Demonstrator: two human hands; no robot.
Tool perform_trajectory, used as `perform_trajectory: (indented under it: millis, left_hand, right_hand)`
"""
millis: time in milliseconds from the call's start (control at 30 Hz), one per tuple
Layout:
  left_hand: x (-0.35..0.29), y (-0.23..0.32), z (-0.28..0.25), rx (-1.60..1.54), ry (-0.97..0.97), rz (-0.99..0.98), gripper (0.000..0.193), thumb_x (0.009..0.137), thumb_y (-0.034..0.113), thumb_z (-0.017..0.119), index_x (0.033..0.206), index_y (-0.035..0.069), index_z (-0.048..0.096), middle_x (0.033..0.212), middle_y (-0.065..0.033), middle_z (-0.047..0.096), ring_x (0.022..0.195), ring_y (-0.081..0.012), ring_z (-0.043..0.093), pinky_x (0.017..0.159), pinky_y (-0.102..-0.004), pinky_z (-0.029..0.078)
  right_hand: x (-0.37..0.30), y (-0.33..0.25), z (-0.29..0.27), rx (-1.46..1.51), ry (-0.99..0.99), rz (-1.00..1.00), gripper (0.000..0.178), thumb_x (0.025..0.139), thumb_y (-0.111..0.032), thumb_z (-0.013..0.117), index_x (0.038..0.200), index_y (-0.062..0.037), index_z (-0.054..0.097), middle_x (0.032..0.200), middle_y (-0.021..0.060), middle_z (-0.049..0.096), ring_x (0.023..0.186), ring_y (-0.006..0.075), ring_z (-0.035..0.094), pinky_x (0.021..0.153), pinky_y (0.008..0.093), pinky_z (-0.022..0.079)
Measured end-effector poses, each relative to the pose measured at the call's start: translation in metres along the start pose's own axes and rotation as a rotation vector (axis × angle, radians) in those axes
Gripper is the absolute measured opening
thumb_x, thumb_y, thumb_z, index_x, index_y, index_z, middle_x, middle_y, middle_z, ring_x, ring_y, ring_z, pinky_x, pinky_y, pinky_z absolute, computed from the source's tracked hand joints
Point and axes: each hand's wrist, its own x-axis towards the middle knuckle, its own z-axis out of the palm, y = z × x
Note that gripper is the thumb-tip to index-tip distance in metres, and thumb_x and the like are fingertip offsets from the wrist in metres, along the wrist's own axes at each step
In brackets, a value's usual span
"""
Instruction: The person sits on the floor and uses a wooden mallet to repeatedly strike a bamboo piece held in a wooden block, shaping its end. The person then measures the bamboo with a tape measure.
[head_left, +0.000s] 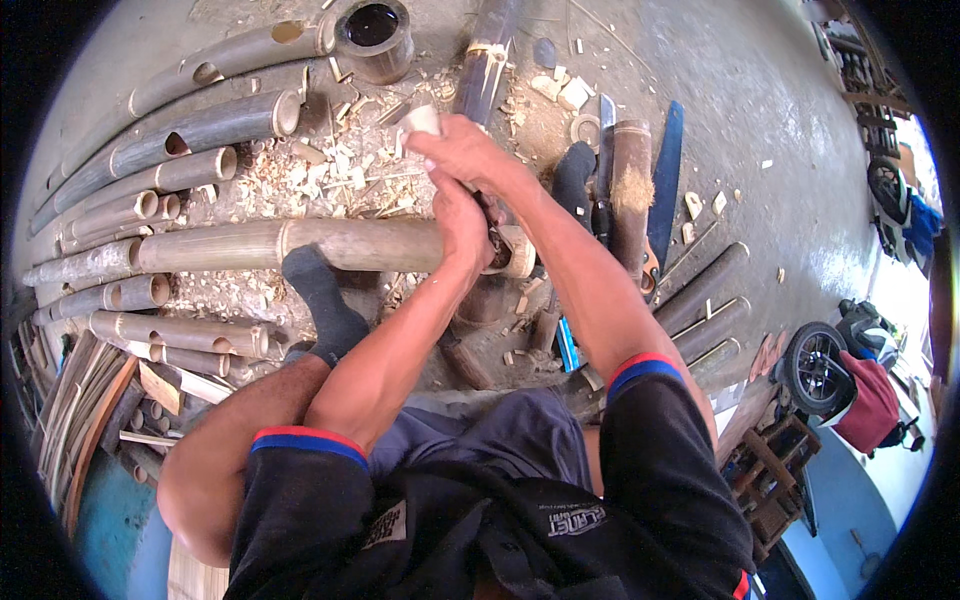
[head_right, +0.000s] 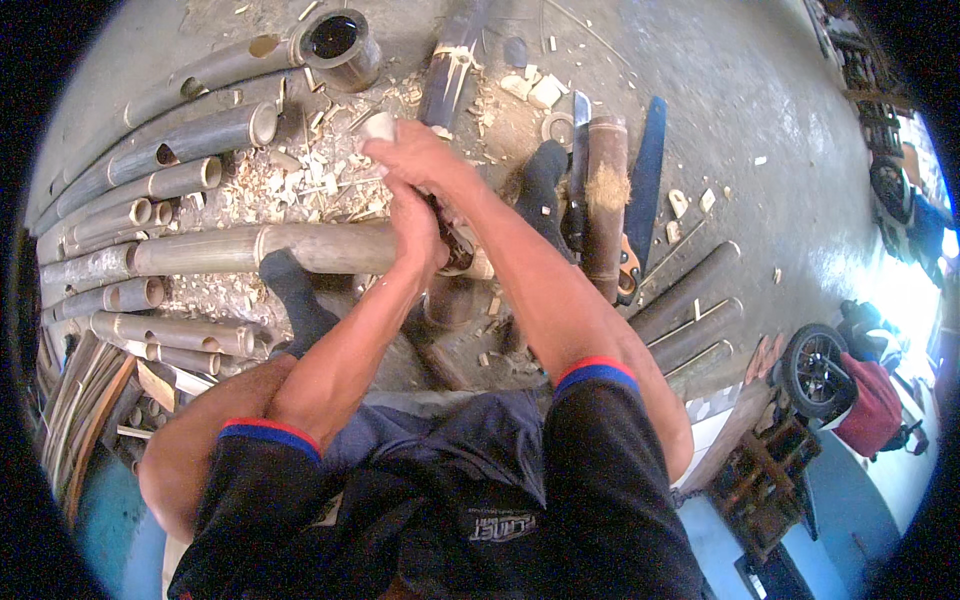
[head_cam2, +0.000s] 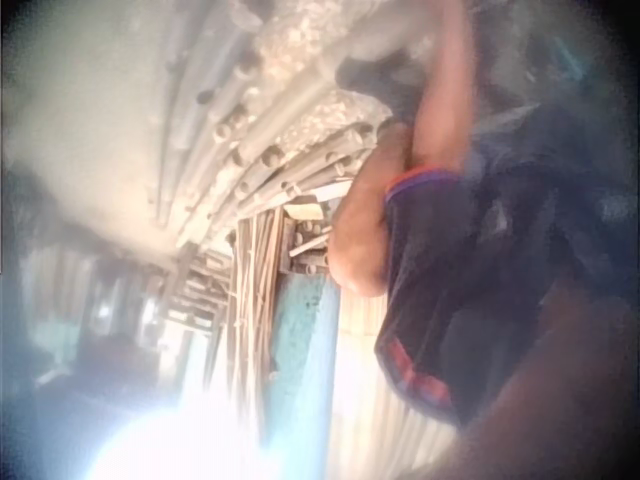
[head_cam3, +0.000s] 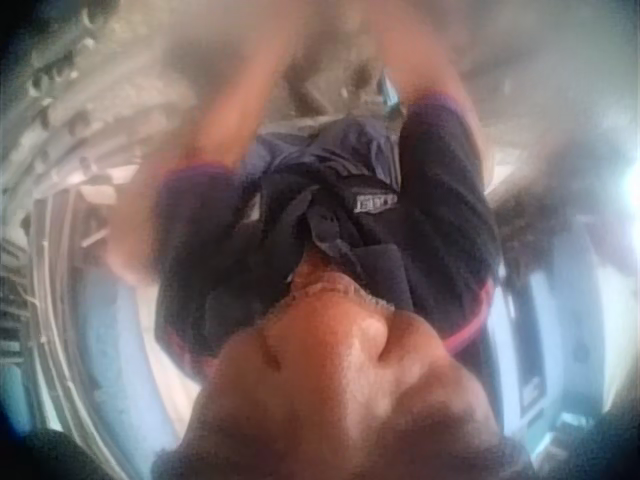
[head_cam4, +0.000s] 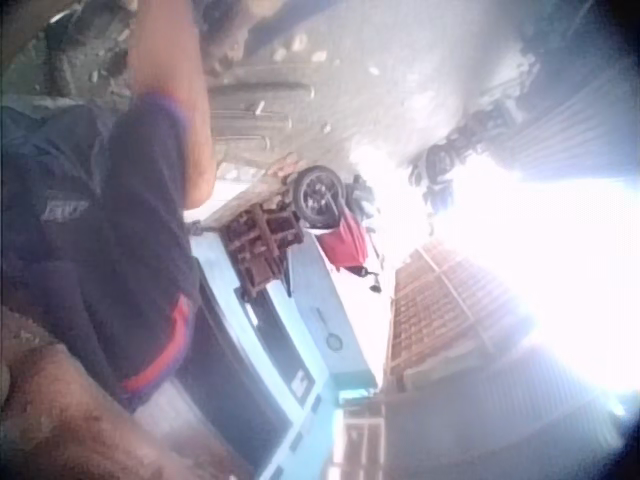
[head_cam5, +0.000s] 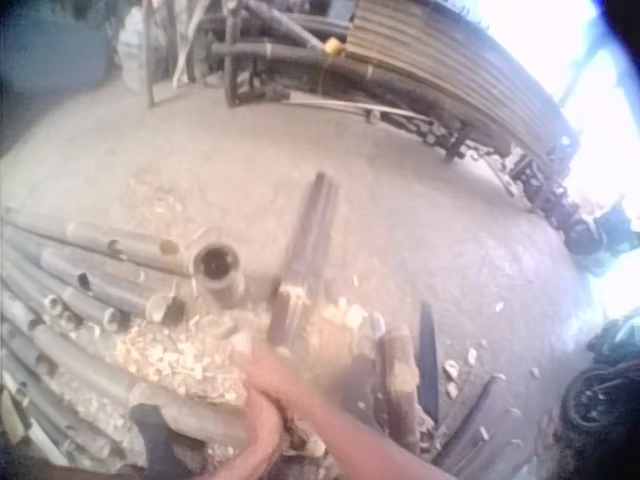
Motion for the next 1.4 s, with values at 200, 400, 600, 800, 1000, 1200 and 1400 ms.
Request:
perform_trajectory:
  millis: [200, 400, 600, 800, 1000, 1200, 1400]
  left_hand:
    - [-0.04, -0.022, -0.026, 0.789, -0.343, -0.147, 0.09, 0.1, 0.076, 0.03, 0.082, -0.003, 0.069, 0.071, -0.0184, 0.066, 0.061, -0.03, 0.067, 0.055, -0.0449, 0.051]
    - [-0.043, 0.076, 0.015, 0.95, -0.529, 0.293, 0.086, 0.103, 0.073, 0.022, 0.096, -0.001, 0.066, 0.075, -0.012, 0.065, 0.068, -0.0272, 0.064, 0.065, -0.043, 0.05]
    - [-0.021, 0.054, 0.015, 0.532, -0.33, 0.147, 0.079, 0.104, 0.071, 0.025, 0.105, 0.002, 0.064, 0.074, -0.0044, 0.062, 0.054, -0.0143, 0.054, 0.048, -0.031, 0.042]
    - [-0.006, 0.003, -0.006, 0.021, -0.047, 0.108, 0.073, 0.105, 0.069, 0.019, 0.089, 0.007, 0.055, 0.065, -0.0034, 0.053, 0.05, -0.0159, 0.051, 0.046, -0.0326, 0.042]
    - [0.011, -0.01, -0.009, -0.011, -0.082, 0.009, 0.075, 0.105, 0.07, 0.018, 0.087, 0.008, 0.055, 0.065, -0.0026, 0.052, 0.049, -0.0153, 0.05, 0.045, -0.0327, 0.041]
    - [0.018, -0.004, -0.005, 0.263, -0.27, -0.104, 0.075, 0.106, 0.068, 0.013, 0.085, 0.009, 0.055, 0.069, -0.0049, 0.056, 0.054, -0.0163, 0.053, 0.048, -0.0334, 0.042]
    - [-0.002, 0.002, 0.02, 0.814, -0.524, 0.101, 0.093, 0.105, 0.067, 0.017, 0.101, -0.012, 0.066, 0.077, -0.0251, 0.068, 0.072, -0.0388, 0.067, 0.078, -0.0522, 0.051]
  right_hand:
    - [-0.09, 0.088, -0.011, 0.74, 0.413, 0.289, 0.04, 0.097, -0.03, 0.068, 0.122, 0.0015, 0.065, 0.104, 0.0068, 0.068, 0.089, 0.016, 0.063, 0.08, 0.033, 0.052]
    - [-0.098, -0.032, -0.029, 0.704, 0.577, -0.319, 0.02, 0.095, -0.026, 0.07, 0.102, -0.0071, 0.067, 0.083, -0.0025, 0.06, 0.073, 0.0085, 0.053, 0.064, 0.0297, 0.045]
    - [-0.056, -0.032, -0.028, 0.506, 0.384, -0.223, 0.033, 0.09, -0.03, 0.075, 0.105, -0.0034, 0.063, 0.083, 0.0024, 0.062, 0.076, 0.0118, 0.058, 0.066, 0.0293, 0.049]
    - [-0.017, -0.014, 0.005, -0.064, 0.042, -0.113, 0.043, 0.084, -0.038, 0.07, 0.106, -0.0005, 0.07, 0.094, 0.0124, 0.072, 0.082, 0.0233, 0.064, 0.078, 0.037, 0.053]
    - [0.012, 0.026, 0.008, -0.173, 0.171, -0.045, 0.055, 0.081, -0.044, 0.07, 0.11, 0.0022, 0.071, 0.1, 0.0236, 0.074, 0.096, 0.0355, 0.072, 0.087, 0.043, 0.055]
    - [0.015, 0.055, -0.009, 0.087, 0.342, 0.057, 0.043, 0.086, -0.035, 0.072, 0.107, 0.0023, 0.07, 0.095, 0.0174, 0.072, 0.089, 0.0246, 0.069, 0.079, 0.0376, 0.053]
    - [-0.079, 0.033, -0.037, 0.382, 0.773, 0.057, 0.025, 0.094, -0.027, 0.07, 0.101, -0.0036, 0.067, 0.084, 0.0011, 0.063, 0.073, 0.0125, 0.058, 0.064, 0.0323, 0.047]
